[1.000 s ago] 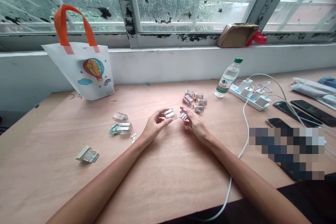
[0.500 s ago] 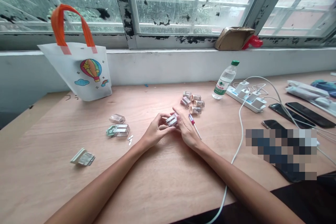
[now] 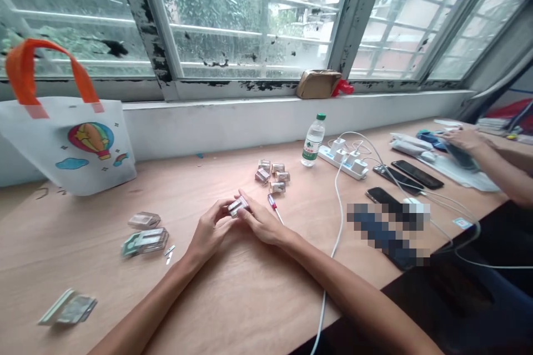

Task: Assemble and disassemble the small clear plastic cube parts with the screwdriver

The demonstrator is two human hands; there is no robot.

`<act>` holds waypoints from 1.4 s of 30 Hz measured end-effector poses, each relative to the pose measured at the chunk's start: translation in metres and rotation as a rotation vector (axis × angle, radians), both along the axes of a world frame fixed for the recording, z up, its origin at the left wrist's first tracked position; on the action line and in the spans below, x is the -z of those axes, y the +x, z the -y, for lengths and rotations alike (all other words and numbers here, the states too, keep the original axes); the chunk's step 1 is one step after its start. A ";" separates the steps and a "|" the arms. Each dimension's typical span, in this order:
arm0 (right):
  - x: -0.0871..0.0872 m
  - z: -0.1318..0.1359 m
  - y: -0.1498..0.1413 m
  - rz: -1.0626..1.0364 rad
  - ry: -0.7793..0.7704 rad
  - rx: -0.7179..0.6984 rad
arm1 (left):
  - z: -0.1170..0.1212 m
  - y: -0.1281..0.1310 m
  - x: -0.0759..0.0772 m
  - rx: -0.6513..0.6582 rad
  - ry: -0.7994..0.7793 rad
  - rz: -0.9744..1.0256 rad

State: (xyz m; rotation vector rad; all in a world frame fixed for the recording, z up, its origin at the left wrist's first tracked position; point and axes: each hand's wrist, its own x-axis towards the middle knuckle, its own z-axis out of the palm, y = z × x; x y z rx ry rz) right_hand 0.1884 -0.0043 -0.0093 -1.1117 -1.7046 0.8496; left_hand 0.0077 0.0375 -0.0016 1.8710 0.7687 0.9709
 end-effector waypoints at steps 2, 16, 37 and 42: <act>-0.004 -0.007 0.012 0.045 0.038 0.041 | -0.002 0.001 0.001 -0.002 -0.015 -0.045; 0.011 -0.027 0.167 0.126 0.116 0.979 | -0.002 0.000 0.002 -0.212 0.165 -0.178; 0.012 -0.006 0.078 0.716 0.466 0.751 | 0.090 -0.154 -0.012 -0.593 0.366 -0.652; 0.032 -0.008 0.038 0.813 0.455 0.385 | 0.060 -0.146 -0.021 -0.440 0.475 -0.798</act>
